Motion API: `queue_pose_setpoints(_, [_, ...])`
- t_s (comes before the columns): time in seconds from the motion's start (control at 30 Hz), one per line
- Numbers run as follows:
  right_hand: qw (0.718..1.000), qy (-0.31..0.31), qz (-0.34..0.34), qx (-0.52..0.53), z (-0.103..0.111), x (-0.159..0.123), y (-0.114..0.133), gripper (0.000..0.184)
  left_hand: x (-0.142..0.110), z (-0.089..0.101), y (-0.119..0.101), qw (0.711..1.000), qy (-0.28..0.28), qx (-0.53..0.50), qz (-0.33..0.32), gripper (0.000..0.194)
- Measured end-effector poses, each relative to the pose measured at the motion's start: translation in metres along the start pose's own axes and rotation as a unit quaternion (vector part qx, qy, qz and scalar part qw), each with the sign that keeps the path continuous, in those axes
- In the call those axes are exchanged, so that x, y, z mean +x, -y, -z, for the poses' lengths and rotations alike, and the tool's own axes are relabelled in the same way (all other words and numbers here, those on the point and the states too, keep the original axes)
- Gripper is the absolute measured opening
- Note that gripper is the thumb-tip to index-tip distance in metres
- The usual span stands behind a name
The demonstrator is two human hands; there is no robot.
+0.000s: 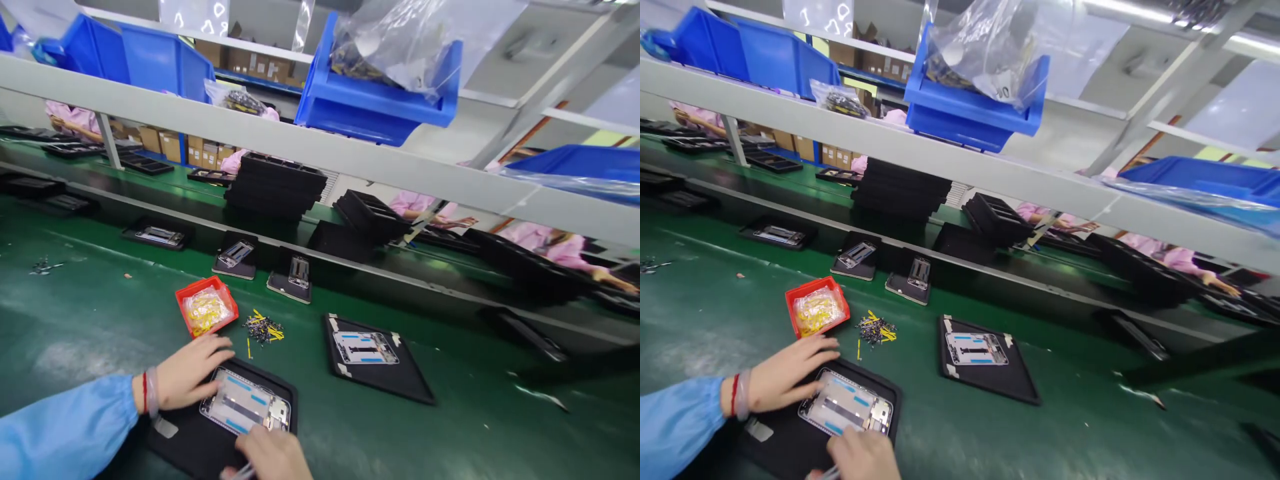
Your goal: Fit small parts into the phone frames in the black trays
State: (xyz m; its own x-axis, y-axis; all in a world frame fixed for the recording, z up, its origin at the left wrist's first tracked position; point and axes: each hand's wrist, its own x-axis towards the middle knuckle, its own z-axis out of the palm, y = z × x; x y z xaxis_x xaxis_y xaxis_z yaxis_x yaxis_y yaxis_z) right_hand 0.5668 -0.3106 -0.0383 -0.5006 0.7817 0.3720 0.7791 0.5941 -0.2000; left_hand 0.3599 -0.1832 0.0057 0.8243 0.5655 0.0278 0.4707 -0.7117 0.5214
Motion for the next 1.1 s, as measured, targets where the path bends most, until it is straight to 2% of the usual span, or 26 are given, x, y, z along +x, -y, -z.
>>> queue_pose_setpoints(0.07, [0.99, -0.011, -0.124, 0.068, 0.017, 0.018, -0.018, 0.008, -0.005, -0.019, 0.006, 1.0, 0.009, -0.013, -0.012, 0.053])
queue_pose_setpoints(0.13, [0.963, -0.017, -0.259, 0.074, 0.034, 0.042, -0.034, 0.01, -0.006, -0.035, 0.014, 1.0, -0.003, -0.007, -0.023, 0.065])
queue_pose_setpoints(0.17, [0.95, 0.009, -0.305, 0.067, 0.039, 0.056, -0.041, 0.01, -0.006, -0.041, 0.017, 1.0, -0.014, -0.002, -0.026, 0.068])
queue_pose_setpoints(0.23, [0.924, 0.067, -0.372, 0.053, 0.04, 0.079, -0.051, 0.008, -0.01, -0.05, 0.02, 0.999, -0.038, 0.009, -0.028, 0.07])
queue_pose_setpoints(0.3, [0.91, 0.105, -0.397, 0.05, 0.031, 0.093, -0.056, 0.007, -0.017, -0.056, 0.018, 0.998, -0.055, 0.016, -0.024, 0.071])
queue_pose_setpoints(0.47, [0.903, 0.128, -0.404, 0.074, 0.004, 0.099, -0.059, 0.006, -0.04, -0.061, 0.009, 0.997, -0.069, 0.024, -0.011, 0.076])
queue_pose_setpoints(0.53, [0.905, 0.129, -0.395, 0.094, 0.001, 0.097, -0.06, 0.009, -0.043, -0.057, 0.006, 0.997, -0.076, 0.012, -0.01, 0.073])
queue_pose_setpoints(0.6, [0.909, 0.122, -0.381, 0.118, 0.003, 0.095, -0.06, 0.01, -0.038, -0.048, 0.003, 0.997, -0.079, -0.01, 0.003, 0.062])
queue_pose_setpoints(0.7, [0.916, 0.097, -0.355, 0.162, 0.01, 0.095, -0.061, 0.007, -0.018, -0.032, -0.004, 0.992, -0.099, -0.054, 0.054, 0.043])
queue_pose_setpoints(0.83, [0.917, 0.064, -0.318, 0.232, 0.021, 0.101, -0.064, 0.006, 0.021, -0.012, -0.012, 0.977, -0.152, -0.123, 0.089, 0.031])
queue_pose_setpoints(0.9, [0.901, 0.033, -0.305, 0.308, 0.025, 0.107, -0.067, 0.007, 0.04, -0.001, -0.011, 0.974, -0.175, -0.122, 0.075, 0.024])
queue_pose_setpoints(1.03, [0.836, -0.072, -0.303, 0.451, 0.028, 0.126, -0.076, 0.028, 0.064, 0.024, 0.0, 0.976, -0.208, -0.051, 0.048, 0.004])
queue_pose_setpoints(1.1, [0.837, -0.09, -0.298, 0.45, 0.03, 0.136, -0.08, 0.03, 0.07, 0.036, 0.005, 0.974, -0.22, -0.027, 0.039, 0.006])
